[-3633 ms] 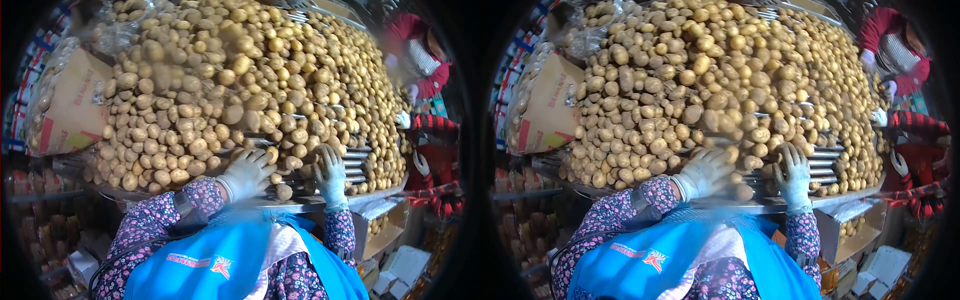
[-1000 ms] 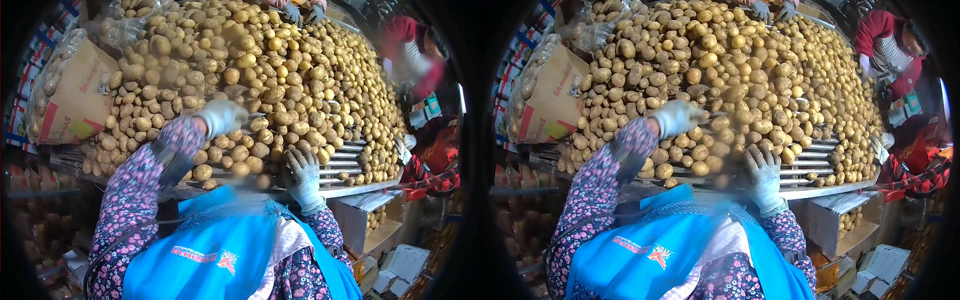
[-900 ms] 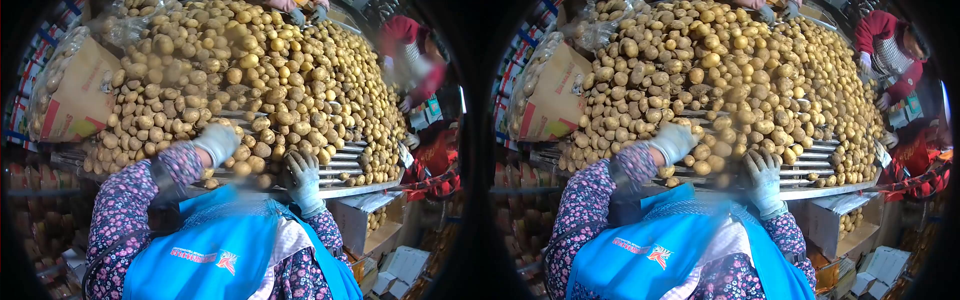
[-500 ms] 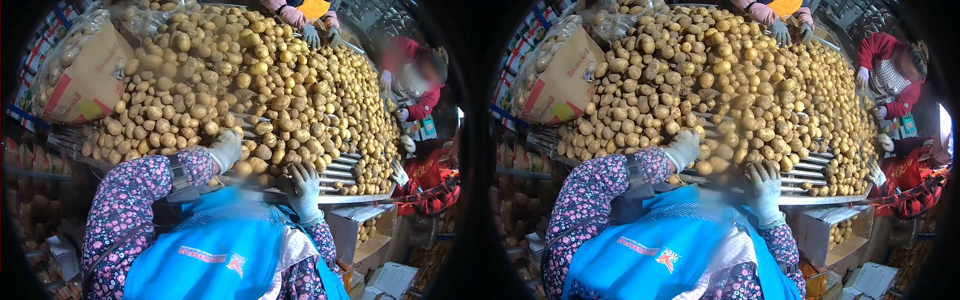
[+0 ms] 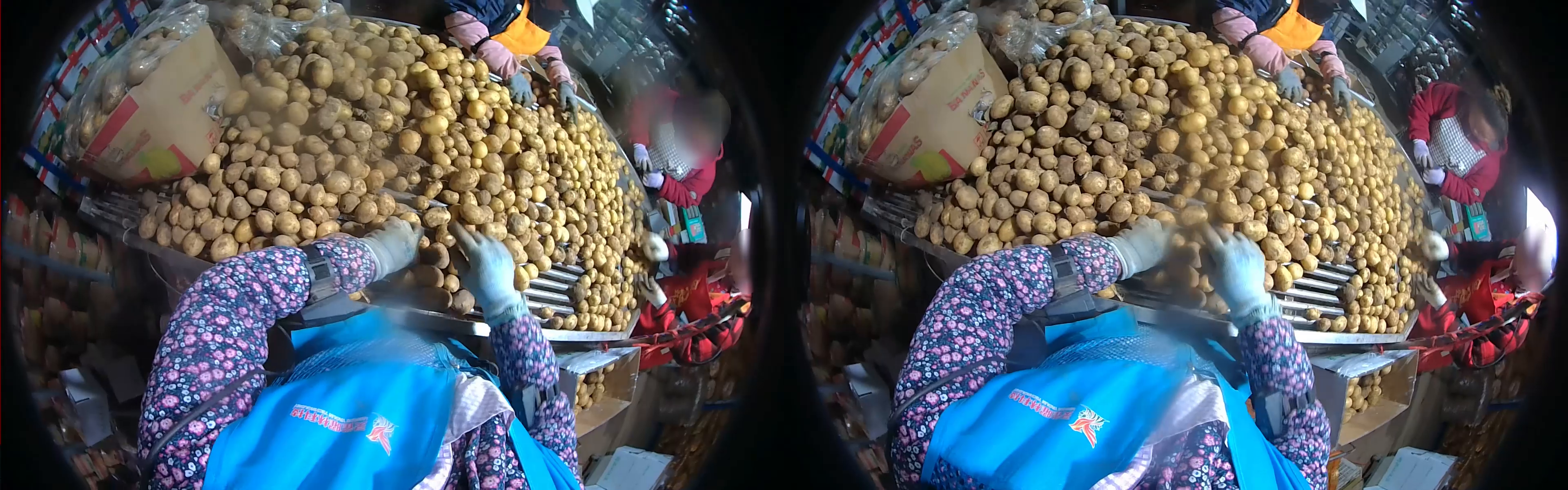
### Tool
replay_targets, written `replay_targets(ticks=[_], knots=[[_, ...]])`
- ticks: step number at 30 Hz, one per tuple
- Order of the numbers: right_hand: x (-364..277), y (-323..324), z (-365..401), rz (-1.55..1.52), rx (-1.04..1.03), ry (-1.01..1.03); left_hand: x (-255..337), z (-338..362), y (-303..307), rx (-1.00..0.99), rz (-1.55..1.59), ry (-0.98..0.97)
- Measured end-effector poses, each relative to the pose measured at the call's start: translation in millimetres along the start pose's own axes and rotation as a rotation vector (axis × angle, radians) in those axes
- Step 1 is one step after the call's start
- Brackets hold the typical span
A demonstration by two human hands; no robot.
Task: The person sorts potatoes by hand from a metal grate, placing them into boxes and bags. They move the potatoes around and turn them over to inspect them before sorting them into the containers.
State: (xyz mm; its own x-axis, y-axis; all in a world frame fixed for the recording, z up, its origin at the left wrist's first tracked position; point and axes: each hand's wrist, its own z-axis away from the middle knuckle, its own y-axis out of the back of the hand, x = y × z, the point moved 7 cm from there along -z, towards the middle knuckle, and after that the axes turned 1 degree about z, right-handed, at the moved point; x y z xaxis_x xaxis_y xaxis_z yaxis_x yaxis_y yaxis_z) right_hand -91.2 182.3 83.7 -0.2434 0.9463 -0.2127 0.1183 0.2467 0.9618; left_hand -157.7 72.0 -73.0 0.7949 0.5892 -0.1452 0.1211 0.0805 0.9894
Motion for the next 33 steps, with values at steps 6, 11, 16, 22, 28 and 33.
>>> replay_targets(ticks=[6, 11, 16, 22, 28, 33], knots=[[-18, -45, -112, 0.24, -0.153, 0.055, -1, 2, 18, -0.335, 0.107, 0.225], [-3, -122, -159, 0.367, -0.211, 0.019, -4, 35, 69, -0.397, 0.091, 0.054], [4, -157, -175, 0.4, -0.267, -0.01, -53, 93, 92, -0.211, 1.847, 0.436], [4, -126, -173, 0.374, -0.23, 0.031, -43, 112, 107, -0.095, 2.897, 0.415], [15, -111, -162, 0.163, -0.157, -0.033, -88, 120, 75, 0.059, 2.437, 0.638], [39, -90, -114, -1.592, -0.161, -0.434, -195, 152, 115, -0.312, 0.079, 0.791]])
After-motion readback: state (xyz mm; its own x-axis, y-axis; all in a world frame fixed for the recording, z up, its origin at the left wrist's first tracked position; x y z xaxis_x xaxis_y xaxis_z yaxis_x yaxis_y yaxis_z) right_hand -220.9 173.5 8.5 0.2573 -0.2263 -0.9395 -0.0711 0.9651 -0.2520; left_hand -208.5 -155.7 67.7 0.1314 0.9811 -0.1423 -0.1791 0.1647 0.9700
